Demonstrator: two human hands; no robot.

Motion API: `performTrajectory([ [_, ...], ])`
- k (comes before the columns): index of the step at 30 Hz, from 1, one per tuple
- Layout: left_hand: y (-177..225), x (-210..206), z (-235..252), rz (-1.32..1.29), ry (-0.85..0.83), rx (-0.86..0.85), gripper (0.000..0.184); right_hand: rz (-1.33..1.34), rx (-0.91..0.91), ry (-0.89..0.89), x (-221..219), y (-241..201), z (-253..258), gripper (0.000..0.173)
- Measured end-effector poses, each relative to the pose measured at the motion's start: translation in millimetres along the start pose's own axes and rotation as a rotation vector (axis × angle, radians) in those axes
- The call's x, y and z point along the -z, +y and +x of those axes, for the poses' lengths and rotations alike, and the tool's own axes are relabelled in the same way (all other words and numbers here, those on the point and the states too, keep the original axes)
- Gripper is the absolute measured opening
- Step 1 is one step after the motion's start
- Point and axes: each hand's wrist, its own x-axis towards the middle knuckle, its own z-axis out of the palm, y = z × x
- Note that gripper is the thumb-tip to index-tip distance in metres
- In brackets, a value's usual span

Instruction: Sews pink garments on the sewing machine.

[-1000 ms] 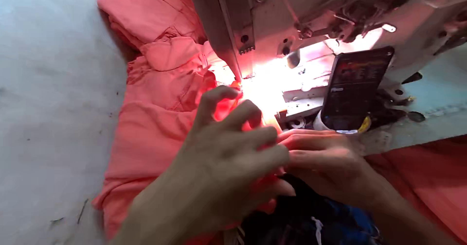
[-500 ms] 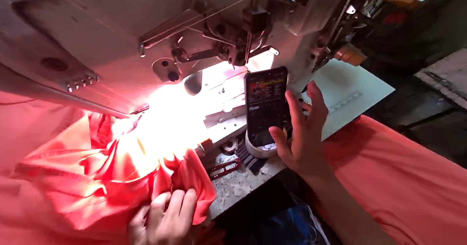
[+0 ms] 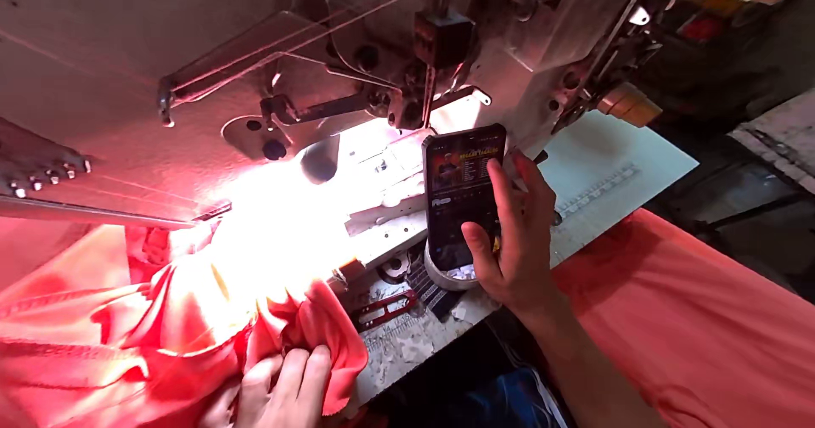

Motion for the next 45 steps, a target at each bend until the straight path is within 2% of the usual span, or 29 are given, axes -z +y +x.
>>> performTrajectory([
  [9, -1.1, 1.3, 1.2, 0.003, -0.026, -0.006, 0.017, 0.014, 0.005, 0.007, -2.3, 1.6, -0.3, 0.068],
  [11, -2.5, 1.0, 0.0, -0.052, 0.013, -0.023, 0.024, 0.022, 0.007, 0.019, -2.4, 3.9, -0.5, 0.068],
  [13, -6.4, 2.5, -4.6, -0.145, 0.112, -0.052, 0.039, 0.027, 0.028, 0.069, 0.6, 4.1, -2.1, 0.068],
  [15, -10.7, 10.5, -8.2, -0.215, 0.191, -0.092, 0.040, 0.103, 0.071, 0.119, 10.4, -12.0, -8.2, 0.060],
  [16, -13.3, 18.6, -7.0, -0.235, 0.202, -0.131, 0.035, 0.181, 0.109, 0.108, 15.7, -28.6, -10.3, 0.048],
  [18, -17.4, 45.5, -0.7, -0.293, 0.146, -0.247, 0.025, 0.385, 0.281, -0.035, 24.0, -72.5, -15.4, 0.025],
  [20, -21.3, 80.4, 12.9, -0.376, 0.039, -0.359, 0.022, 0.583, 0.525, -0.300, 28.0, -108.2, -9.7, 0.025],
  [22, -27.5, 114.2, 26.7, -0.382, -0.028, -0.413, 0.021, 0.748, 0.638, -0.446, 27.4, -122.5, 3.5, 0.022],
  [25, -41.3, 137.5, 32.5, -0.415, 0.050, -0.363, 0.017, 0.818, 0.612, -0.452, 29.5, -126.8, 18.5, 0.018],
  [27, -44.6, 120.6, 36.9, -0.394, 0.126, -0.231, 0.027, 0.850, 0.569, -0.405, 28.9, -127.8, 24.1, 0.017],
  [28, -47.8, 103.5, 39.9, -0.329, 0.133, -0.174, 0.027, 0.865, 0.539, -0.392, 29.8, -128.7, 25.7, 0.017],
  [30, -62.8, 69.6, 45.1, -0.160, 0.201, -0.094, 0.014, 0.887, 0.490, -0.393, 31.8, -130.4, 28.1, 0.019],
  [32, -76.5, 65.3, 42.9, -0.107, 0.300, -0.018, 0.017, 0.961, 0.474, -0.422, 31.6, -129.1, 29.1, 0.017],
  [35, -72.0, 63.4, 27.8, -0.127, 0.271, -0.123, 0.016, 1.114, 0.386, -0.546, 34.2, -116.4, 16.6, 0.010],
  [38, -67.2, 41.7, 14.4, -0.152, 0.169, -0.227, 0.020, 1.073, 0.341, -0.672, 32.6, -104.2, -3.9, 0.008],
  [41, -62.7, 40.3, 23.5, -0.094, 0.189, -0.172, 0.019, 1.025, 0.294, -0.685, 36.0, -104.0, -6.5, 0.008],
  [43, -63.5, 52.6, 31.5, -0.071, 0.238, -0.100, 0.017, 1.066, 0.277, -0.643, 38.7, -108.9, 0.8, 0.010],
  [45, -68.1, 68.7, 35.0, -0.075, 0.273, -0.104, 0.013, 1.121, 0.241, -0.599, 42.1, -115.8, 6.6, 0.010],
])
